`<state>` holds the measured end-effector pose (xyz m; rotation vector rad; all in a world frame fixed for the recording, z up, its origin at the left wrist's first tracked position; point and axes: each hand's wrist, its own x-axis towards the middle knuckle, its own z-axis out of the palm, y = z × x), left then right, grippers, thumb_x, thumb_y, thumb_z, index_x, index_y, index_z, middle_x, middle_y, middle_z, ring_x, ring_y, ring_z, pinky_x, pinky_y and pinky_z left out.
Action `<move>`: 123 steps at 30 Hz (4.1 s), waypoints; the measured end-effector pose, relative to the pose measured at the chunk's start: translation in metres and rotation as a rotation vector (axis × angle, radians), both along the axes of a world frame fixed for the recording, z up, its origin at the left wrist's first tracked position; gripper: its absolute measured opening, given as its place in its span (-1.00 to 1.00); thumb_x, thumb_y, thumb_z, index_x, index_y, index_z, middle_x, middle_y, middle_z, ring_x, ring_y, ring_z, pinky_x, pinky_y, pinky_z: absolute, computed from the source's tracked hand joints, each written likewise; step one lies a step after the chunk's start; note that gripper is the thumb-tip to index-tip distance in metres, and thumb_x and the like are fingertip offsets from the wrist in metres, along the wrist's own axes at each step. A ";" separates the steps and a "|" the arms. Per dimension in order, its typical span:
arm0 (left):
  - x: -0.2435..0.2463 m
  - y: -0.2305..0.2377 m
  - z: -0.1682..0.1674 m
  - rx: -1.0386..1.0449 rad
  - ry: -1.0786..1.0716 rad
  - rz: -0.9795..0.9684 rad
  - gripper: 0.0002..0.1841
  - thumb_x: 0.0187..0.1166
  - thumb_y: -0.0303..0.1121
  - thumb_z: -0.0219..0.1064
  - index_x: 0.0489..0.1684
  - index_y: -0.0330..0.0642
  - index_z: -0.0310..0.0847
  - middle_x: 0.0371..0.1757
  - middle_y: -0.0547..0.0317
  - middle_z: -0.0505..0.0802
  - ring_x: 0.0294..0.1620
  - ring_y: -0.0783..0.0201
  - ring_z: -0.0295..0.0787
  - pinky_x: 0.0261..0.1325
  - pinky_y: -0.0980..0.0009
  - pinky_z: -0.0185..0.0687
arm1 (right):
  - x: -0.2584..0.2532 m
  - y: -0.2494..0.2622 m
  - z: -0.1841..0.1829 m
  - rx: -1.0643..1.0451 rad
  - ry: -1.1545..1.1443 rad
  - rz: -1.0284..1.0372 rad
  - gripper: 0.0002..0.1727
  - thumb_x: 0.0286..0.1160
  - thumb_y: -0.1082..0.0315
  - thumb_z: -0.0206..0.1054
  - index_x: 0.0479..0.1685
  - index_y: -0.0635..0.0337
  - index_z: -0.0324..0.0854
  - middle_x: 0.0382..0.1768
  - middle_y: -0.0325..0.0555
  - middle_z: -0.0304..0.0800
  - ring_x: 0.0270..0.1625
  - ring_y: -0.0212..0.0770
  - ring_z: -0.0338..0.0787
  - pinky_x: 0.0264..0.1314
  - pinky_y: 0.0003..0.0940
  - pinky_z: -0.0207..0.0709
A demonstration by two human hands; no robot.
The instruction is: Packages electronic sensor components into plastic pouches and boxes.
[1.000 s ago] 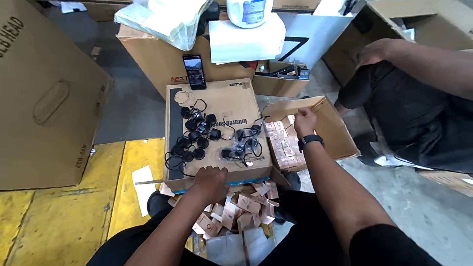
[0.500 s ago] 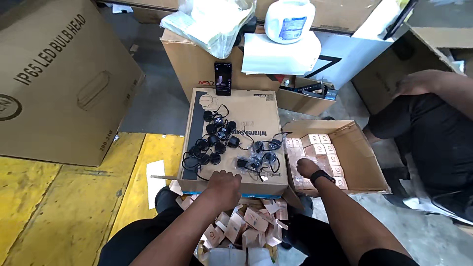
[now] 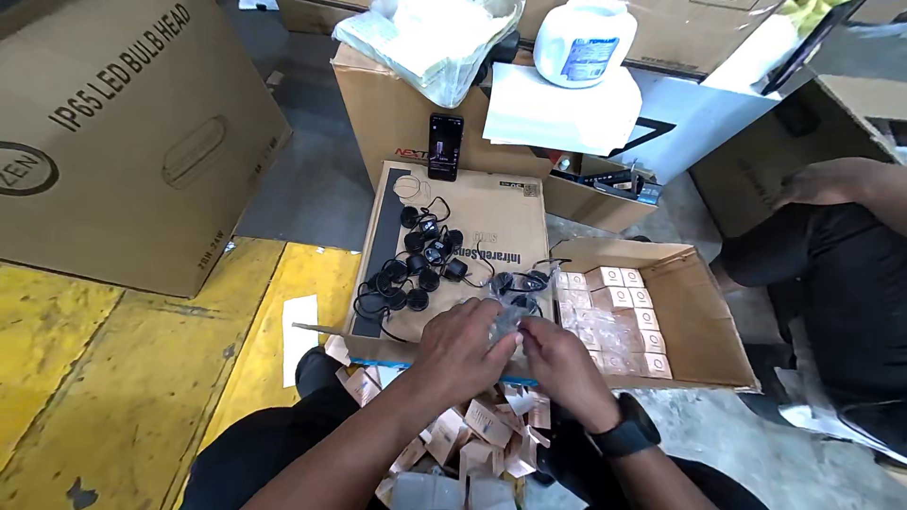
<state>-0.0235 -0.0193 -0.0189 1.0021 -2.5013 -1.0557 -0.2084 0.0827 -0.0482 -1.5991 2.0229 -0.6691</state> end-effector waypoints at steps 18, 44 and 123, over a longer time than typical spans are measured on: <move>0.004 0.007 0.004 -0.071 -0.574 -0.322 -0.36 0.82 0.13 -0.12 -0.16 -0.26 0.72 -0.09 -0.15 0.85 0.17 -0.20 0.74 0.18 -0.15 0.53 | 0.015 -0.017 -0.012 0.102 -0.194 -0.012 -0.33 0.79 0.15 0.08 0.86 0.06 0.10 -0.19 -0.22 0.87 -0.23 -0.25 0.85 -0.05 -0.08 0.77; 0.011 -0.001 0.029 0.126 -0.544 -0.397 -0.67 0.67 -0.17 0.23 -0.14 -0.32 0.71 -0.06 -0.24 0.84 0.17 -0.28 0.73 0.20 -0.32 0.48 | -0.045 -0.117 0.036 -0.280 -0.565 -0.166 -0.28 0.15 0.50 0.57 0.48 0.27 0.50 0.10 0.08 0.83 0.05 -0.11 0.87 0.12 -0.12 0.80; 0.000 0.000 0.002 0.552 0.560 0.153 -0.92 0.48 -0.59 0.39 -0.18 -0.29 0.64 -0.38 0.18 0.82 -0.38 0.39 0.78 -0.23 0.49 0.75 | 0.025 0.000 0.017 -0.378 -0.072 0.276 -0.74 0.41 0.17 0.48 -0.15 0.12 0.57 -0.15 -0.10 0.72 -0.24 -0.27 0.74 -0.32 -0.36 0.67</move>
